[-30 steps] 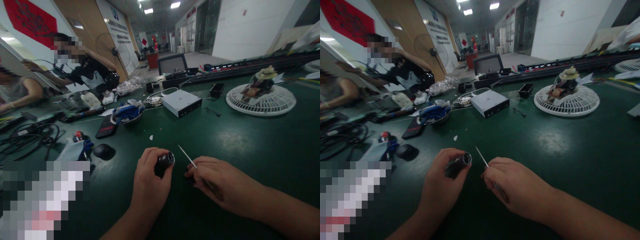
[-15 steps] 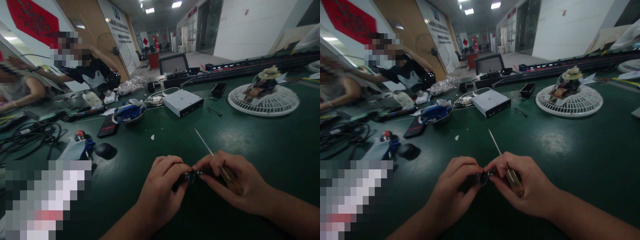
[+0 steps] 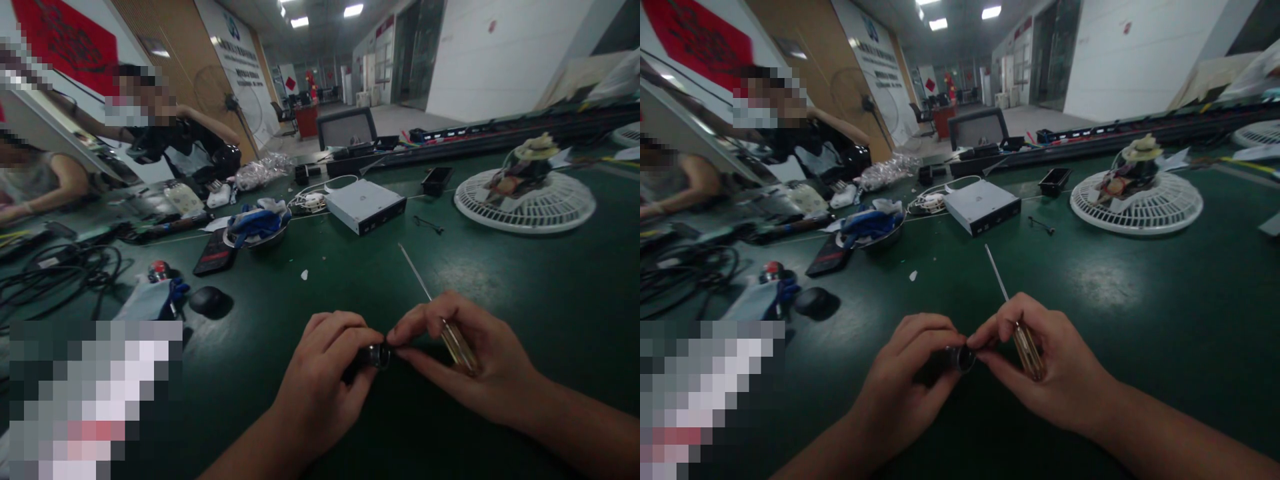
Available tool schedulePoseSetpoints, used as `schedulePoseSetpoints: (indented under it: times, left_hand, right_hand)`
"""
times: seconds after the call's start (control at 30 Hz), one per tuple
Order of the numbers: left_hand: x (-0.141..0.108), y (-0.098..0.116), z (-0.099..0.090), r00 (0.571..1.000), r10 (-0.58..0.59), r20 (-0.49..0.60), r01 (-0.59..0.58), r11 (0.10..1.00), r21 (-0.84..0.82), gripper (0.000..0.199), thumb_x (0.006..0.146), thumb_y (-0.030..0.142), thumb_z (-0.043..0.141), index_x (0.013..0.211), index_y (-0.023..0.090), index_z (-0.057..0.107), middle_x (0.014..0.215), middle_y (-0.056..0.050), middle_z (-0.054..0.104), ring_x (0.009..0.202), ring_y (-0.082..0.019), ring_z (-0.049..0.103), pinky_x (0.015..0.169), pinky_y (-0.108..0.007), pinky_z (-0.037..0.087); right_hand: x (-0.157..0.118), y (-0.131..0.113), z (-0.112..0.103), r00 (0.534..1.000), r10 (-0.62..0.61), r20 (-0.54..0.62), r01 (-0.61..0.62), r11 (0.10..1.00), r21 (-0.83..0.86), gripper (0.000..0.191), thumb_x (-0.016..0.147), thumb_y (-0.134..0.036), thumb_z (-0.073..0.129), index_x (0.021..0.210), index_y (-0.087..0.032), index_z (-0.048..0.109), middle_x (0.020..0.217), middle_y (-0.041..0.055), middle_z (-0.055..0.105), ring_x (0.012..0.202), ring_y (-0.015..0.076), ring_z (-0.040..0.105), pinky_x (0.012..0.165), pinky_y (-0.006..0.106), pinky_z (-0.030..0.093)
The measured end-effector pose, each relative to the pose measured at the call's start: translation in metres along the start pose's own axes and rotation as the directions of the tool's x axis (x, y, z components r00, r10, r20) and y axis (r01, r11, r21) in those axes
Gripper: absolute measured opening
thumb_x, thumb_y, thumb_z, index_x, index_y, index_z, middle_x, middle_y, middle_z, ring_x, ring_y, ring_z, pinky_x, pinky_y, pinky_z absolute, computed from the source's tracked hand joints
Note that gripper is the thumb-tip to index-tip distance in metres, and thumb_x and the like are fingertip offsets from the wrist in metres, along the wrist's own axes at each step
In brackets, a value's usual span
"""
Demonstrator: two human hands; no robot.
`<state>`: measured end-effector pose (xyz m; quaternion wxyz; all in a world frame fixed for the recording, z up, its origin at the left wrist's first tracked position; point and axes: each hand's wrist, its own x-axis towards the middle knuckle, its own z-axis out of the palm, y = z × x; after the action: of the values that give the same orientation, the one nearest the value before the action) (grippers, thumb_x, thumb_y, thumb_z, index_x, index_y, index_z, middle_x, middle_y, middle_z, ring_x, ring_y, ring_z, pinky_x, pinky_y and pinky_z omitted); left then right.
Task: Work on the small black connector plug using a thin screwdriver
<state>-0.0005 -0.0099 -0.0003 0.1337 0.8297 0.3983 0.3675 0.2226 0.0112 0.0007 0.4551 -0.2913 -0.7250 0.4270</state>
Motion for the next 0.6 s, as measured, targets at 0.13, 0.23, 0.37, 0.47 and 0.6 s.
schedulePoseSetpoints:
  times: [0.13, 0.23, 0.37, 0.47, 0.6]
  left_hand:
    - [0.0000, 0.0003, 0.0000, 1.000, 0.012, -0.017, -0.012, 1.000, -0.005, 0.027, 0.083, 0.004, 0.070, 0.104, 0.020, 0.065, 0.101, -0.003, 0.066, 0.094, -0.018, 0.061, 0.083, -0.034, 0.048]
    - [0.0008, -0.0001, -0.0002, 1.000, 0.020, -0.014, -0.020, 1.000, -0.008, 0.029, 0.083, 0.005, 0.072, 0.106, 0.020, 0.065, 0.101, -0.003, 0.066, 0.093, -0.017, 0.062, 0.084, -0.034, 0.048]
    - [0.0017, 0.0004, -0.0007, 0.999, 0.054, 0.005, -0.054, 0.998, -0.026, 0.032, 0.083, 0.007, 0.074, 0.110, 0.020, 0.065, 0.103, -0.002, 0.068, 0.094, -0.017, 0.063, 0.086, -0.035, 0.049]
    - [0.0010, 0.0007, -0.0004, 0.996, 0.080, 0.045, -0.077, 0.995, -0.059, 0.034, 0.083, 0.009, 0.076, 0.113, 0.019, 0.065, 0.105, -0.003, 0.068, 0.095, -0.017, 0.063, 0.087, -0.034, 0.050]
    - [-0.0006, -0.0008, 0.0010, 0.987, 0.119, 0.104, -0.110, 0.990, -0.091, 0.032, 0.086, 0.008, 0.073, 0.115, 0.019, 0.064, 0.107, -0.004, 0.069, 0.095, -0.016, 0.064, 0.088, -0.033, 0.051]
  right_hand:
    - [-0.0008, 0.0018, 0.0002, 0.999, 0.034, -0.001, -0.033, 0.998, 0.044, 0.033, 0.087, -0.008, 0.072, 0.095, -0.027, 0.046, 0.101, -0.0024, 0.072, 0.095, 0.0153, 0.075, 0.083, 0.031, 0.064]
    - [-0.0011, 0.0043, -0.0005, 0.998, 0.047, 0.045, -0.049, 0.998, 0.032, 0.032, 0.088, -0.011, 0.072, 0.094, -0.027, 0.045, 0.096, -0.0028, 0.073, 0.091, 0.0153, 0.075, 0.082, 0.031, 0.063]
    - [-0.0023, 0.0058, -0.0016, 0.997, 0.013, 0.079, -0.012, 1.000, -0.012, 0.030, 0.089, -0.012, 0.070, 0.094, -0.028, 0.044, 0.094, -0.0041, 0.072, 0.086, 0.0140, 0.073, 0.076, 0.029, 0.061]
    - [-0.0031, 0.0059, -0.0028, 0.999, 0.007, 0.037, -0.003, 0.993, -0.120, 0.032, 0.086, -0.011, 0.071, 0.095, -0.028, 0.045, 0.094, -0.0053, 0.069, 0.084, 0.0124, 0.071, 0.074, 0.027, 0.059]
    - [-0.0023, 0.0067, -0.0039, 0.995, 0.087, 0.049, -0.077, 0.981, -0.178, 0.036, 0.082, -0.013, 0.075, 0.097, -0.029, 0.046, 0.100, -0.0047, 0.069, 0.089, 0.0139, 0.071, 0.077, 0.029, 0.059]
